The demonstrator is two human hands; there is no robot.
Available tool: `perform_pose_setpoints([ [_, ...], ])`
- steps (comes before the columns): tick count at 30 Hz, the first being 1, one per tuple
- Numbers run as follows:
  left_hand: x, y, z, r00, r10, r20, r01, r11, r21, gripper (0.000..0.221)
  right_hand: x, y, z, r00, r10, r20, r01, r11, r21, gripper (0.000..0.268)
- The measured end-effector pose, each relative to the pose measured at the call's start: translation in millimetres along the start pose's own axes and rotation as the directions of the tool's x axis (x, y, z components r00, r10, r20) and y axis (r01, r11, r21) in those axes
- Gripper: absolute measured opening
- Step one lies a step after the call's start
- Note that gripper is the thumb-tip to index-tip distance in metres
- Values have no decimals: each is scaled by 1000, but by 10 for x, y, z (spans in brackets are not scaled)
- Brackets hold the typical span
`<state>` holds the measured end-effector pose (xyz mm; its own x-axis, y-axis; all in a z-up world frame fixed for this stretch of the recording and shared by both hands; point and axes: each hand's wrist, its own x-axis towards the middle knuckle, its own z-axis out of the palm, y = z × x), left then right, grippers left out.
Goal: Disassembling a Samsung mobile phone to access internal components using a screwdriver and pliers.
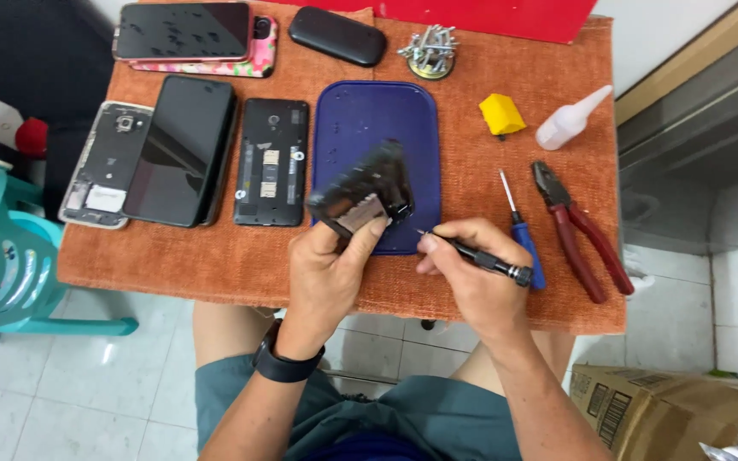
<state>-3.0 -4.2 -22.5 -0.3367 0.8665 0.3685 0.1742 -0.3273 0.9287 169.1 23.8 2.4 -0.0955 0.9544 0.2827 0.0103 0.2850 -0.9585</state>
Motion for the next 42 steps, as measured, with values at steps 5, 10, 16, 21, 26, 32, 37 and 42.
perform_pose_setpoints([
  [5, -57, -142, -94, 975, -88, -204, 35, 968, -249, 20, -13, 19, 13, 994, -108, 27, 109, 994, -12, 16],
  [10, -141, -364, -172, 955, -126, -269, 55, 965, -256, 22, 8, -7, -36, 998, -28, 57, 37, 985, -167, 3],
  [16, -21, -77, -153, 945, -167, -282, 95, 963, -254, 19, 32, -4, -29, 992, -66, 103, 89, 966, -243, 9],
  [21, -60, -209, -167, 946, -179, -270, 98, 953, -288, 18, 70, -69, 18, 988, -73, 139, 107, 960, -258, 9],
  [26, -10, -82, -157, 949, -178, -260, 97, 950, -295, 18, 79, -76, 52, 988, -86, 130, 123, 944, -308, 9],
  [32, -14, -78, -137, 954, -169, -249, 82, 942, -327, 19, 47, -76, 72, 994, -64, 88, 84, 963, -255, 9],
  [37, -53, -181, -166, 954, -171, -246, 86, 944, -320, 19, 17, 8, 45, 999, -32, 26, 38, 973, -230, 8],
  [42, 50, 30, -160, 958, -190, -216, 113, 939, -324, 15, 1, 83, 5, 999, -5, -32, 0, 985, -173, 7],
])
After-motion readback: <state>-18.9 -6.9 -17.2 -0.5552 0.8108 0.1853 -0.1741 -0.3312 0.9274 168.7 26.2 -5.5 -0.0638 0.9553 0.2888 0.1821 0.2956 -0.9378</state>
